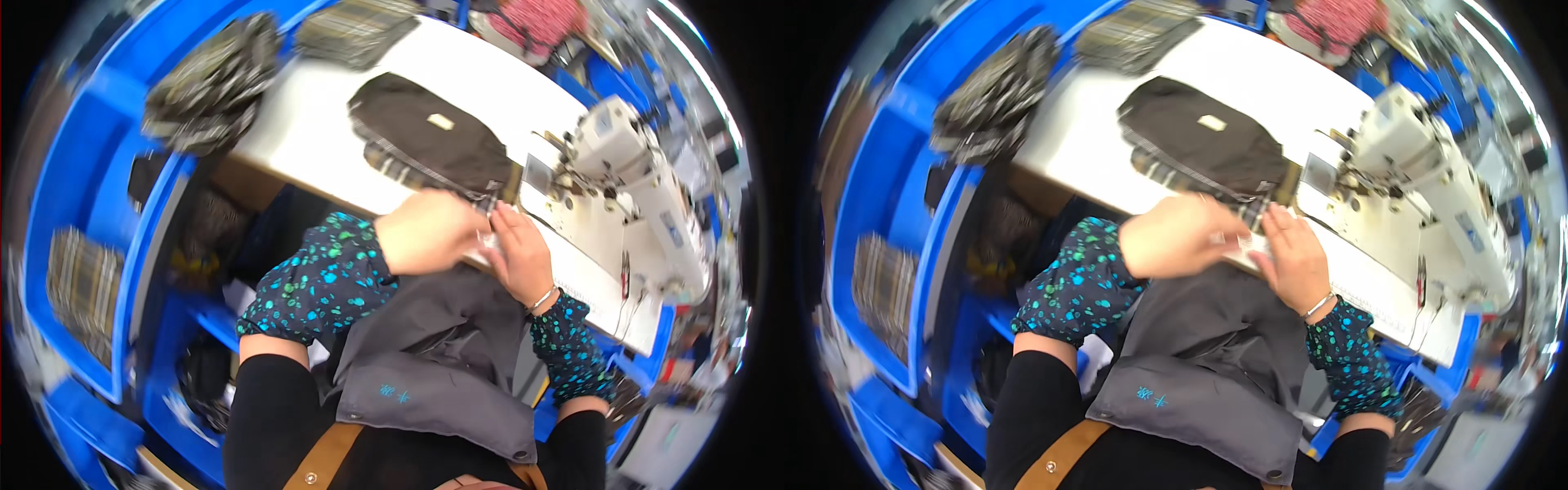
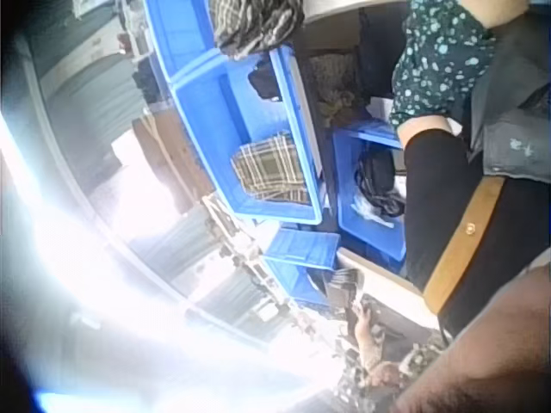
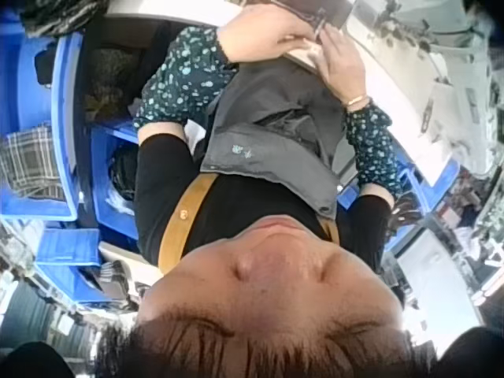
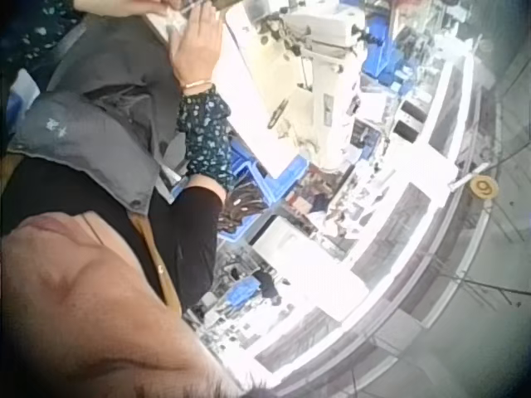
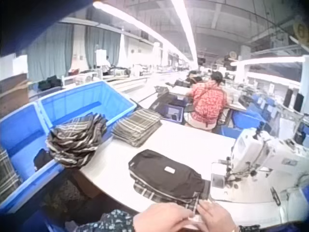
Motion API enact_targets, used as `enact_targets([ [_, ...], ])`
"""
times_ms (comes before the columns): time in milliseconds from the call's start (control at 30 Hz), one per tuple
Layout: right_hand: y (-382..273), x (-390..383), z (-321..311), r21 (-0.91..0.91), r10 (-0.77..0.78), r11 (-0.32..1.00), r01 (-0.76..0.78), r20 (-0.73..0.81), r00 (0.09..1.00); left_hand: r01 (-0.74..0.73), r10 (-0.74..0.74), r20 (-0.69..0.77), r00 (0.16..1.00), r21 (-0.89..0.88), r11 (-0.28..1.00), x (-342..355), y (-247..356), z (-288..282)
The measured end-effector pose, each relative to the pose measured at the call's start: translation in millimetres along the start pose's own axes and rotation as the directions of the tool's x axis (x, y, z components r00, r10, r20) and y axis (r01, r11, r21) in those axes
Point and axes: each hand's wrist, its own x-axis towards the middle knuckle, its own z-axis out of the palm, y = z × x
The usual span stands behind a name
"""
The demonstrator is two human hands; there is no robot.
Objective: The person operates an industrial sewing machine to stitch zippers onto small fabric pouches. They align the zipper with the plaid fabric, guide the material under the presser foot, and sew along the edge. After completing the seam, they cut the thread and place the finished pouch into a blue bin before picking up the next item.
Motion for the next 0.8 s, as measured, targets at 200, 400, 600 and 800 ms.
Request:
enact_targets([
  [200,63.7,-5.0,-27.8,0.069,-0.187,0.98,0.187,-0.009,0.982,-0.017,0.083,-0.152,0.985,0.395,0.919,144.8,-43.1,28.5],
  [400,87.3,-6.6,-15.7,0.113,-0.29,0.945,0.306,-0.135,0.947,0.169,-0.197,0.032,0.98,0.393,0.904,163.1,-53.7,30.8],
  [600,79.1,-9.2,-15.5,0.06,-0.315,0.94,0.336,-0.227,0.922,0.236,-0.129,0.384,0.914,-0.244,0.941,172.9,-27.5,19.1],
  [800,65.7,-26.3,-26.4,-0.012,-0.322,0.943,0.332,-0.275,0.906,0.116,-0.088,0.519,0.85,-0.021,0.993,207.4,-11.1,59.7],
])
